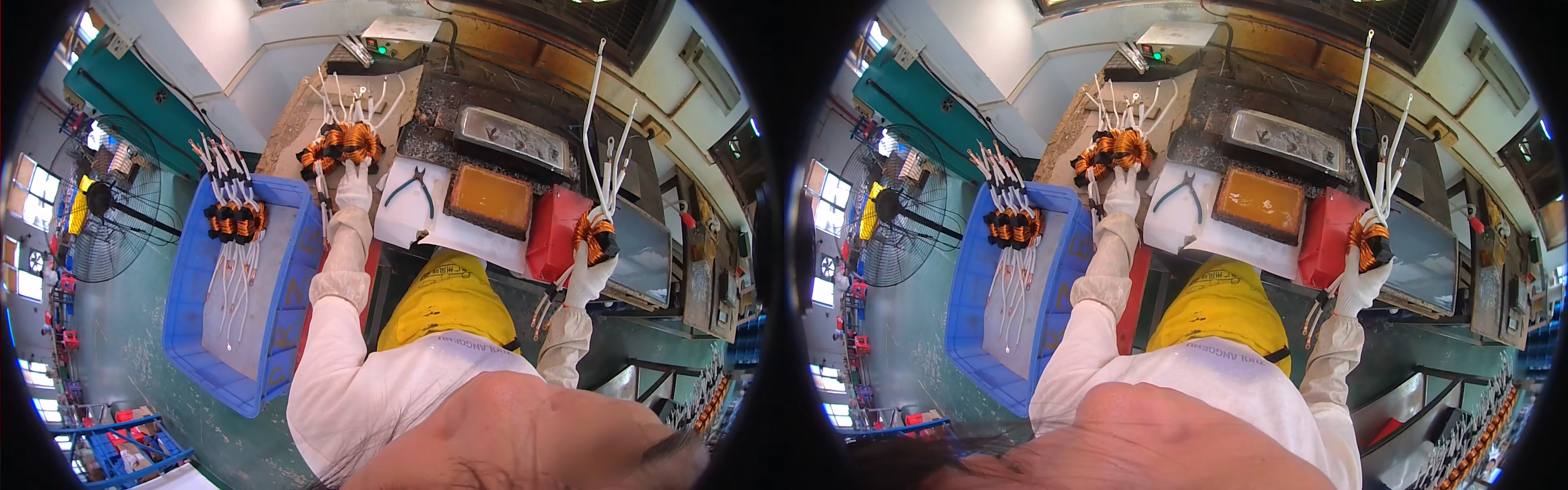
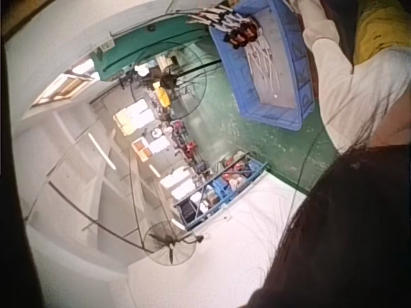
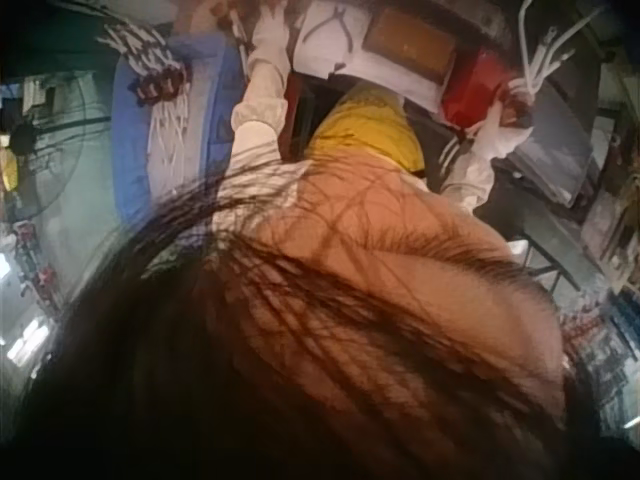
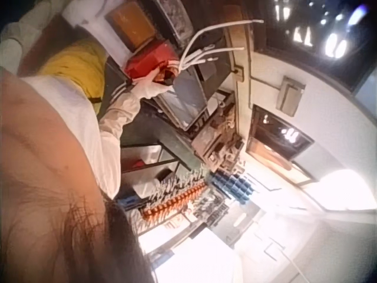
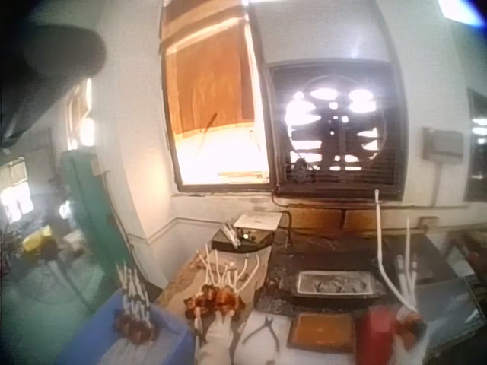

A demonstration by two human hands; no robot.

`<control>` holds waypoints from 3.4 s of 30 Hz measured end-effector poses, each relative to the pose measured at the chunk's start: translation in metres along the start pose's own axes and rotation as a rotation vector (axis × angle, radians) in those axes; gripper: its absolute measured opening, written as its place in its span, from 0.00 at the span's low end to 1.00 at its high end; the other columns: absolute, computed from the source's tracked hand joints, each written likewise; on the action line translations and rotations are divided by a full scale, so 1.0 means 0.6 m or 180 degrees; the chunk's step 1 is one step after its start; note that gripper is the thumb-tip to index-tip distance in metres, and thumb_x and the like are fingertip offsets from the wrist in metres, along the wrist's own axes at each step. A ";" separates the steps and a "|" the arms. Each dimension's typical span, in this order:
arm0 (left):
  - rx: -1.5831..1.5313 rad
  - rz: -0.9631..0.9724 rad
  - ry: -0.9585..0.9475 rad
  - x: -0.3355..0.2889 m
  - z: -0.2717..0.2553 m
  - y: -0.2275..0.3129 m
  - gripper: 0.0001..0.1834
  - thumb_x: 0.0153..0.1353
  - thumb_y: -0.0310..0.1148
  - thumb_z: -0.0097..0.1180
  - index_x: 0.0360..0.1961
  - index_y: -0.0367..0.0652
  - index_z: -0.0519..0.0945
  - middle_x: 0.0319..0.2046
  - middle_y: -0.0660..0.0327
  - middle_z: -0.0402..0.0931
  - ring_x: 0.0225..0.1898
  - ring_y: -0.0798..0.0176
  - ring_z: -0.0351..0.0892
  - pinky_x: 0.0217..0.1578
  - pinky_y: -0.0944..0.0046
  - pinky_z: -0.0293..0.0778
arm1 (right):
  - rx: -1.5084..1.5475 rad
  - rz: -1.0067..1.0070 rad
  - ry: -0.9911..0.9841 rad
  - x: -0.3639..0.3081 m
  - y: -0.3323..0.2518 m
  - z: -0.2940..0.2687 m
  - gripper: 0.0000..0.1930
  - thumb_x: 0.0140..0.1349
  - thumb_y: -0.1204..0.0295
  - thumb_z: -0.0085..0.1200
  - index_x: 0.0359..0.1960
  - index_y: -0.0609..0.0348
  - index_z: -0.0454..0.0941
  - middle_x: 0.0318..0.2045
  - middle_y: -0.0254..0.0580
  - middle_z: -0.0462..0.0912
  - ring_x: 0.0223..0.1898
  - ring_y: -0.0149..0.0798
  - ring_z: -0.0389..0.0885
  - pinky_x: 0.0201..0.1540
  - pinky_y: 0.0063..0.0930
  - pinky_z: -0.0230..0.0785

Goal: The person picks up a toroidal coil from a bin, arranges its insulated lead wires by hand, and dips the wire ends into a solder pot. The person places the finished coil on the workbench and repeats the process with another coil.

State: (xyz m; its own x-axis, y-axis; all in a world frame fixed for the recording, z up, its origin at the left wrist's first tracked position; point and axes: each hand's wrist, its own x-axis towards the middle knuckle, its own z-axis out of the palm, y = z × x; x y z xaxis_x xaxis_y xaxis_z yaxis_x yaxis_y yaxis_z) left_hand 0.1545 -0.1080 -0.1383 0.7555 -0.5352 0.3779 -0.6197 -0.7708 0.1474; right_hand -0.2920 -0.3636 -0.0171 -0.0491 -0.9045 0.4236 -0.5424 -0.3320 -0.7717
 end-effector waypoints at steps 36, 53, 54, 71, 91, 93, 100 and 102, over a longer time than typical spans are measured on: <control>-0.0817 0.4143 0.0332 -0.051 -0.773 0.432 0.14 0.57 0.29 0.57 0.46 0.41 0.81 0.33 0.56 0.81 0.24 0.59 0.79 0.24 0.64 0.75 | 0.0013 -0.0545 -0.0103 0.017 0.032 0.009 0.38 0.54 0.63 0.67 0.64 0.60 0.62 0.54 0.55 0.75 0.53 0.52 0.78 0.54 0.40 0.72; 0.1270 0.2160 -0.0750 -0.040 -0.894 0.437 0.15 0.58 0.33 0.59 0.46 0.41 0.79 0.32 0.58 0.80 0.25 0.61 0.78 0.24 0.65 0.74 | -0.0080 0.0208 -0.0587 0.022 0.000 -0.045 0.40 0.57 0.58 0.65 0.67 0.59 0.59 0.54 0.58 0.77 0.52 0.57 0.79 0.52 0.49 0.73; 0.1364 0.2070 -0.0824 -0.044 -0.900 0.438 0.15 0.58 0.33 0.59 0.45 0.41 0.79 0.33 0.58 0.80 0.25 0.61 0.78 0.24 0.65 0.74 | -0.0097 0.0312 -0.0609 0.024 0.000 -0.054 0.40 0.57 0.58 0.65 0.68 0.59 0.59 0.54 0.59 0.77 0.52 0.57 0.79 0.52 0.49 0.73; 0.1820 0.3001 0.0183 -0.125 -0.875 0.391 0.11 0.59 0.42 0.57 0.37 0.48 0.80 0.27 0.61 0.81 0.20 0.62 0.79 0.20 0.61 0.73 | 0.0293 -0.0291 0.0044 0.008 -0.014 -0.011 0.35 0.52 0.65 0.68 0.61 0.62 0.66 0.50 0.55 0.77 0.49 0.55 0.79 0.52 0.40 0.71; -0.1761 0.1570 -0.2978 -0.150 -0.432 0.271 0.20 0.65 0.49 0.48 0.48 0.51 0.81 0.32 0.52 0.83 0.36 0.47 0.84 0.38 0.54 0.78 | 0.0482 0.0108 -0.0672 0.046 -0.026 -0.051 0.36 0.53 0.63 0.66 0.63 0.57 0.64 0.52 0.52 0.77 0.52 0.49 0.80 0.55 0.36 0.70; -0.1658 0.1502 -0.2927 -0.166 -0.397 0.262 0.21 0.65 0.50 0.48 0.50 0.50 0.80 0.38 0.49 0.82 0.42 0.45 0.82 0.43 0.52 0.77 | 0.0451 0.0115 -0.0760 0.055 -0.057 -0.065 0.39 0.52 0.63 0.66 0.65 0.56 0.62 0.54 0.52 0.77 0.53 0.48 0.79 0.57 0.35 0.70; -0.1922 0.1087 -0.2785 -0.192 -0.378 0.242 0.22 0.65 0.49 0.49 0.53 0.49 0.79 0.42 0.47 0.81 0.46 0.44 0.81 0.46 0.53 0.76 | 0.0697 0.0456 -0.1166 0.055 -0.024 -0.037 0.43 0.49 0.62 0.67 0.69 0.44 0.60 0.54 0.48 0.79 0.52 0.48 0.81 0.56 0.34 0.72; -0.1944 0.1125 -0.2755 -0.205 -0.374 0.245 0.22 0.65 0.48 0.49 0.53 0.48 0.79 0.42 0.47 0.81 0.46 0.44 0.81 0.47 0.53 0.76 | 0.0682 0.0311 -0.0964 0.053 -0.031 -0.036 0.42 0.49 0.62 0.67 0.68 0.42 0.61 0.52 0.48 0.80 0.50 0.48 0.82 0.54 0.35 0.73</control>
State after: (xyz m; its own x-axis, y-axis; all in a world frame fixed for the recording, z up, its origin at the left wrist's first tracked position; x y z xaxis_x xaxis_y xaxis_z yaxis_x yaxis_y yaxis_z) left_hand -0.0771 -0.0783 0.0421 0.2617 -0.9344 -0.2416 -0.6496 -0.3557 0.6720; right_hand -0.3015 -0.3804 0.0209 0.1755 -0.9621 0.2085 -0.3583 -0.2597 -0.8968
